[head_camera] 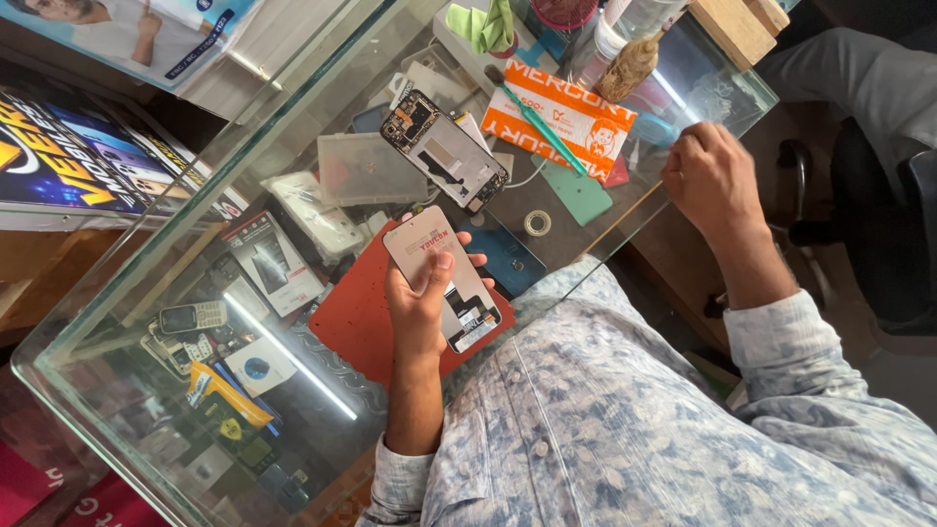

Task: The person removes the old screen assembly from a disassembled smartphone, cleans the frame edges with a cloth, and prepares a new screen assembly for installation. The person handles the phone frame, old screen, new screen, and cleaning cloth on a glass workbench.

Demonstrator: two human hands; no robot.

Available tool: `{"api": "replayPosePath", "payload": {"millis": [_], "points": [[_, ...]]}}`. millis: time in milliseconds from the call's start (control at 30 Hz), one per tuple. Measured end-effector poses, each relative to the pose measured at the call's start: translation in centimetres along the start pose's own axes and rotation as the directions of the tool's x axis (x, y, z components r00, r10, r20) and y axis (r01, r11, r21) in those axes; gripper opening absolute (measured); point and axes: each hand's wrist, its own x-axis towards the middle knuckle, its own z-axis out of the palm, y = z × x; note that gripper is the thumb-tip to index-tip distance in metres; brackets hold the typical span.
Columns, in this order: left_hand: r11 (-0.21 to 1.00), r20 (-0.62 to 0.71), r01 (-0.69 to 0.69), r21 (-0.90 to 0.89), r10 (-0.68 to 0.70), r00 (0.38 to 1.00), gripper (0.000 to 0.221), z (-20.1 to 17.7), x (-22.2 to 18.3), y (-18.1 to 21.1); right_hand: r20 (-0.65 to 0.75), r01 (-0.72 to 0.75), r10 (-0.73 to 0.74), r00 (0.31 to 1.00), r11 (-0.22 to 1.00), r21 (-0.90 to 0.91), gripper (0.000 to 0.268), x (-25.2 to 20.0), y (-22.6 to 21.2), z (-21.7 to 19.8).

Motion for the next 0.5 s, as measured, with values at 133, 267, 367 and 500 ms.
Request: {"api": "replayPosePath", "payload": {"millis": [133,267,367,500], "points": [[1.000,0.014,-0.006,-0.018,0.006,1.000,0.049,0.3,0.3,0.3,0.070,0.046,-0.035,0.997,0.985,-0.165,0.005,-0.6,-2.1,-1.1],[0.996,0.017,0.003,-0.087,-0.001,1.000,0.049,0.6,0.4,0.3,0.264,0.049,0.009,0.965,0.976,-0.211,0.016,1.1,-5.2,-3.0],[0.984,0.034,0.041,-0.172,-0.036,0.999,0.050,0.5,0.5,0.4,0.188,-0.065,0.044,0.981,0.993,0.103,0.010,2.3,-7.3,-2.9],[0.960,0.015,0.089,-0.267,-0.089,0.996,0.055,0.1,0.6,0.3,-0.032,0.036,-0.027,0.999,0.942,0.333,0.025,4.2,-9.9,-0.8]]}}
